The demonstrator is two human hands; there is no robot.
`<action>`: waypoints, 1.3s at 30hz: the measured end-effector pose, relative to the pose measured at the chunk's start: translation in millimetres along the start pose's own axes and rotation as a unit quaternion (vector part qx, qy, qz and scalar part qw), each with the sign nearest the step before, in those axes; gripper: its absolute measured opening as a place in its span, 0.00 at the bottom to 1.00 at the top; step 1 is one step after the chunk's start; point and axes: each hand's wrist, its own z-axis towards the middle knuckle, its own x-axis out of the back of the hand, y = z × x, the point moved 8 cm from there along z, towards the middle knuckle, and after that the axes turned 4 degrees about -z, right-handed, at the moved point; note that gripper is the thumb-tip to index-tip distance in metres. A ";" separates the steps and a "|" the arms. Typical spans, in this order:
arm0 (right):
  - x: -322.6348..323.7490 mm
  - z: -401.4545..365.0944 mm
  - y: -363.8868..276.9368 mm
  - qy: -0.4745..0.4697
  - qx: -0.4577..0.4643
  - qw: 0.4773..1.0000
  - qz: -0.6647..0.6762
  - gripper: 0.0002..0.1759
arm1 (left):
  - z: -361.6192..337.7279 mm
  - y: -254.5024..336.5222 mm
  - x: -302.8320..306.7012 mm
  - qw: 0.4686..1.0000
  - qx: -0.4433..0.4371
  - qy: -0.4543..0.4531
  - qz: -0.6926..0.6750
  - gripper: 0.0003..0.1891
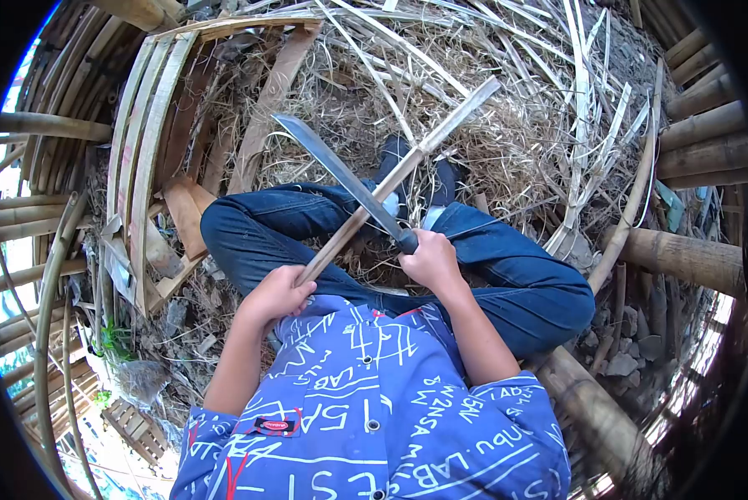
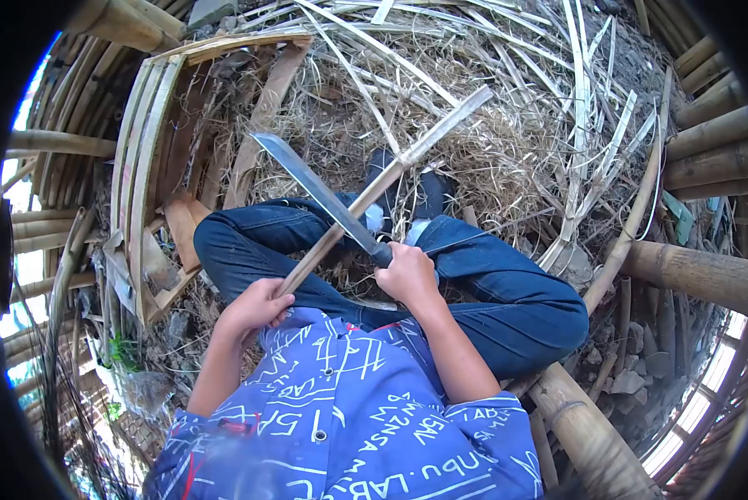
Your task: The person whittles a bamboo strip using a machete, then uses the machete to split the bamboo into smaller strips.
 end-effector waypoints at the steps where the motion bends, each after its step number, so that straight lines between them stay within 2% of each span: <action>1: 0.2 -0.5 -3.1 -0.001 0.004 1.000 0.006 0.22 | -0.6 -2.2 3.1 1.000 0.000 0.005 0.000 0.07; 3: 5.4 -3.7 -12.1 0.005 0.013 1.000 0.010 0.22 | -1.5 -7.7 1.4 0.999 -0.007 -0.029 -0.046 0.08; 5: 5.1 -5.5 -15.5 0.009 0.018 1.000 0.014 0.21 | -2.5 -8.7 5.1 0.996 -0.024 0.012 -0.083 0.07; 7: -0.9 -5.0 -16.0 -0.012 0.025 1.000 0.002 0.21 | 0.5 11.9 18.0 0.973 -0.194 0.128 0.007 0.07; 8: -1.7 -6.3 -16.5 -0.013 0.027 1.000 0.001 0.21 | 8.1 4.9 13.4 0.980 -0.155 0.114 -0.043 0.08; 13: -0.7 -12.2 -25.2 -0.006 0.039 0.999 0.024 0.20 | 22.2 38.6 -15.0 0.981 -0.174 0.064 -0.065 0.10; 15: -4.1 -13.5 -24.1 -0.005 0.037 0.999 0.035 0.20 | 18.9 45.3 -26.6 0.994 -0.079 0.012 -0.072 0.11; 16: -4.2 -13.1 -23.2 -0.004 0.036 0.998 0.046 0.20 | 25.7 43.7 -26.0 0.989 -0.139 0.044 -0.004 0.12; 17: -3.1 -13.0 -22.6 -0.002 0.035 0.998 0.045 0.20 | 34.1 36.8 -26.9 0.989 -0.141 0.042 -0.004 0.12; 19: -4.2 -12.6 -22.4 -0.002 0.029 0.999 0.041 0.20 | 38.8 29.3 -35.6 0.994 -0.110 -0.017 0.011 0.16; 20: -6.0 -12.1 -23.2 -0.002 0.029 0.999 0.043 0.20 | 38.6 26.2 -32.4 0.995 -0.094 0.026 0.018 0.19; 21: -7.8 -11.7 -25.5 -0.003 0.040 0.999 0.026 0.18 | 39.1 26.1 -34.5 0.995 -0.092 0.026 0.019 0.19; 23: -7.9 -11.8 -31.0 -0.006 0.050 0.999 0.006 0.17 | 40.5 26.6 -30.7 0.988 -0.105 0.090 0.067 0.20; 29: -18.3 -0.3 -43.2 -0.030 0.085 0.991 -0.100 0.13 | 45.2 23.5 -40.4 0.978 -0.168 0.110 0.064 0.18; 32: -1.5 9.7 -28.2 -0.014 0.046 0.988 -0.147 0.13 | 32.3 29.4 -43.8 0.980 -0.146 0.102 0.083 0.19; 35: 12.9 27.4 -5.7 0.014 0.018 0.986 -0.163 0.13 | 29.2 33.0 -41.1 0.973 -0.175 0.120 0.087 0.18; 38: 26.8 36.8 -2.7 -0.001 0.010 0.982 -0.187 0.12 | 22.1 38.9 -41.9 0.969 -0.188 0.129 0.099 0.16; 39: 31.4 43.3 2.8 0.027 0.004 0.980 -0.199 0.12 | 20.6 36.2 -41.4 0.971 -0.177 0.128 0.100 0.16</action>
